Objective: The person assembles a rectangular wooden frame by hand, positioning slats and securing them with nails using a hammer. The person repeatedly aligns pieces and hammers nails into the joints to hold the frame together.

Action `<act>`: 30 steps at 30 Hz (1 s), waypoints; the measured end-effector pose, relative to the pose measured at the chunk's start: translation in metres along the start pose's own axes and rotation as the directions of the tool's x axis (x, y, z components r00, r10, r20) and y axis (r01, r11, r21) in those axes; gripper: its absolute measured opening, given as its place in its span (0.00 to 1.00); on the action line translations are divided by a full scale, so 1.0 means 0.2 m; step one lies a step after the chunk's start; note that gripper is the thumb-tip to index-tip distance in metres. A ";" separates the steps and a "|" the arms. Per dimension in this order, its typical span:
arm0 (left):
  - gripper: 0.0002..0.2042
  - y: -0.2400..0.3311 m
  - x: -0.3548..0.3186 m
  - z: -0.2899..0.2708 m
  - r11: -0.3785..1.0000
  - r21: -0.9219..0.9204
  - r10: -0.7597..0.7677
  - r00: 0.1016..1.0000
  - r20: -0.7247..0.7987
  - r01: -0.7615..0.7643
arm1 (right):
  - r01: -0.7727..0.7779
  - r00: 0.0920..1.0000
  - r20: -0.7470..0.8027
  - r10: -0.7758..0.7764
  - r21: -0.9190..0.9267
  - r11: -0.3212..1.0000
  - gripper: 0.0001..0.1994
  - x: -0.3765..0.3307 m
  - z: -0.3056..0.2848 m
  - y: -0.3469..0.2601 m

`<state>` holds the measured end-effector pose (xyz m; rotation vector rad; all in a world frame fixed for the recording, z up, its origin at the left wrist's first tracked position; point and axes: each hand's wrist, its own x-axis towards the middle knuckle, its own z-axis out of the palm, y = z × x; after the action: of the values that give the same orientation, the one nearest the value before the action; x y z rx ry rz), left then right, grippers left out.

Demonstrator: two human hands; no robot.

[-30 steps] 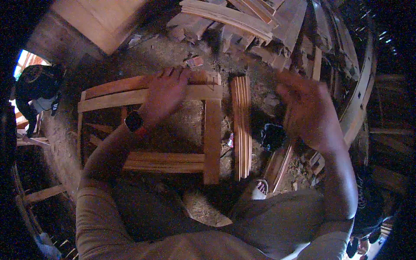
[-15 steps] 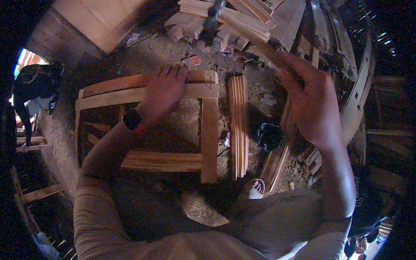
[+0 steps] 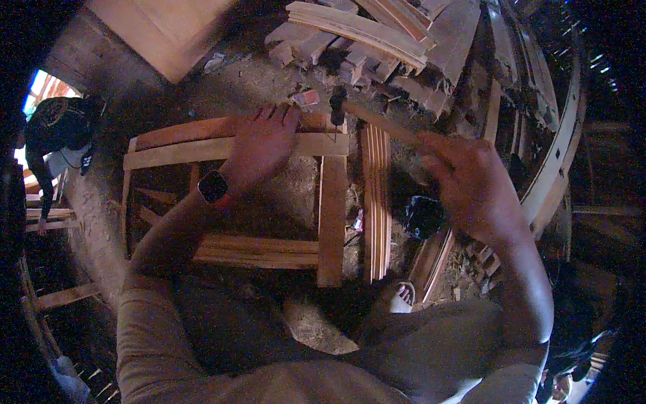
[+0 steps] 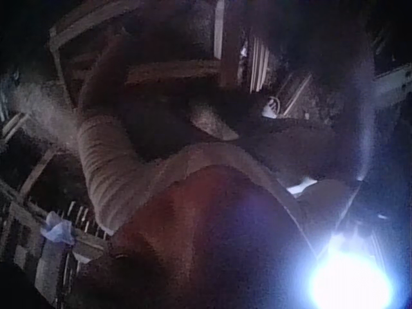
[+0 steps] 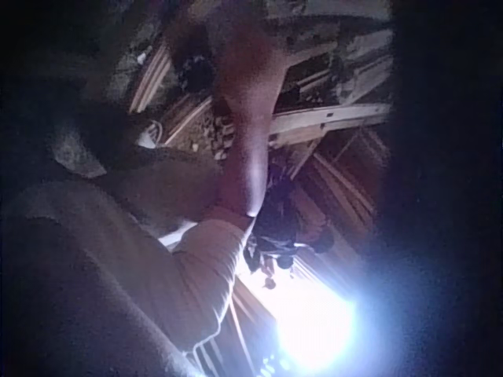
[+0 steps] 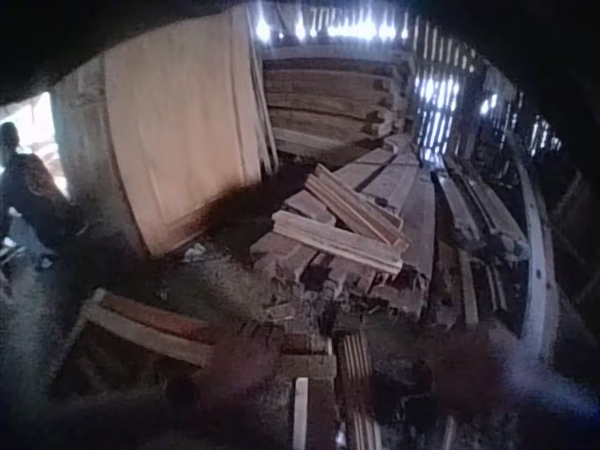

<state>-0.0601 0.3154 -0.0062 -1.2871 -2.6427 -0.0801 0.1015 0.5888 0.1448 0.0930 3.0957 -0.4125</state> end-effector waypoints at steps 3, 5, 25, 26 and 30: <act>0.24 -0.01 0.00 0.05 1.000 0.030 0.012 0.988 -0.151 -0.007 | -0.094 0.977 -0.157 0.141 0.277 0.956 0.18 0.03 -0.02 0.00; 0.24 -0.01 -0.02 0.02 1.000 0.013 -0.011 0.997 -0.073 0.012 | 0.011 0.937 -0.303 0.174 0.522 0.853 0.19 0.07 -0.01 -0.01; 0.20 -0.03 -0.03 0.04 0.999 0.025 -0.021 0.996 -0.089 0.023 | -0.126 0.926 -0.306 0.222 0.303 0.944 0.18 0.02 -0.03 -0.08; 0.21 -0.03 -0.03 0.04 1.000 0.023 -0.015 0.996 -0.091 0.017 | -0.076 0.935 -0.305 0.181 0.326 0.942 0.19 0.01 0.01 -0.04; 0.22 0.01 0.02 0.03 1.000 -0.008 0.012 0.998 -0.054 -0.013 | 0.133 0.974 -0.223 -0.030 0.465 0.876 0.19 -0.03 0.14 0.22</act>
<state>-0.0623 0.3206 -0.0118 -1.2854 -2.5914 -0.1217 0.1096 0.6235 0.1057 0.0095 3.1210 -1.2435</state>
